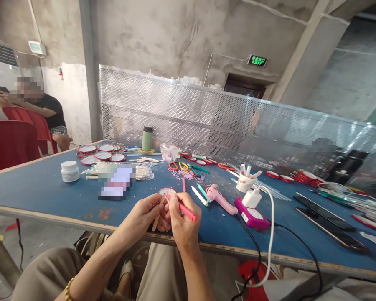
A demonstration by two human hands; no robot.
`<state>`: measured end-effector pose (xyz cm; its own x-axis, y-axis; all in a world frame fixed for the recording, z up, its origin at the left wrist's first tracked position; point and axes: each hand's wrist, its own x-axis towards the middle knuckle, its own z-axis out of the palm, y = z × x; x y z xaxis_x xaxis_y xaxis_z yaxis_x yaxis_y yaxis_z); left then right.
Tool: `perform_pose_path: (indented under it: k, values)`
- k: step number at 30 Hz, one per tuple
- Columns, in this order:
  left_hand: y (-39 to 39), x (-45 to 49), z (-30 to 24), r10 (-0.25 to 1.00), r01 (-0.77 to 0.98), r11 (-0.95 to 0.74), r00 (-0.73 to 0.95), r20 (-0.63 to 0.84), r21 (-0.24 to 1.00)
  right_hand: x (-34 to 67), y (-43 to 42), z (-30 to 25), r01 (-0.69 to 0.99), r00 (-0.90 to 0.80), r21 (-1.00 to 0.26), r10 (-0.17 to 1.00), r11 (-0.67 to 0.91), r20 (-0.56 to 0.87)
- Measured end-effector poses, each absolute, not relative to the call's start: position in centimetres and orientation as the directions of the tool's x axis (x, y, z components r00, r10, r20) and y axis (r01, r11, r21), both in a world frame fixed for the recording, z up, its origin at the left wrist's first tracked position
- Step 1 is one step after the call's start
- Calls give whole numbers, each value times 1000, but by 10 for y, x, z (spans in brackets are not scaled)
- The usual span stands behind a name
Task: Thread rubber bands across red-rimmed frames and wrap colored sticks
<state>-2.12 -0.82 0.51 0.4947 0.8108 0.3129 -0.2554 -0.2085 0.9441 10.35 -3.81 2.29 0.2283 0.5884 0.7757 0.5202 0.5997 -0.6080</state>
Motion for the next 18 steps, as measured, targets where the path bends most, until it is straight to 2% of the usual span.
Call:
perform_pose_path:
  k: [18]
  values:
    - [-9, -21, 6, 807, -258, -206, 501, 313, 944, 105, -37, 19, 508, 219, -615, 600, 603, 769]
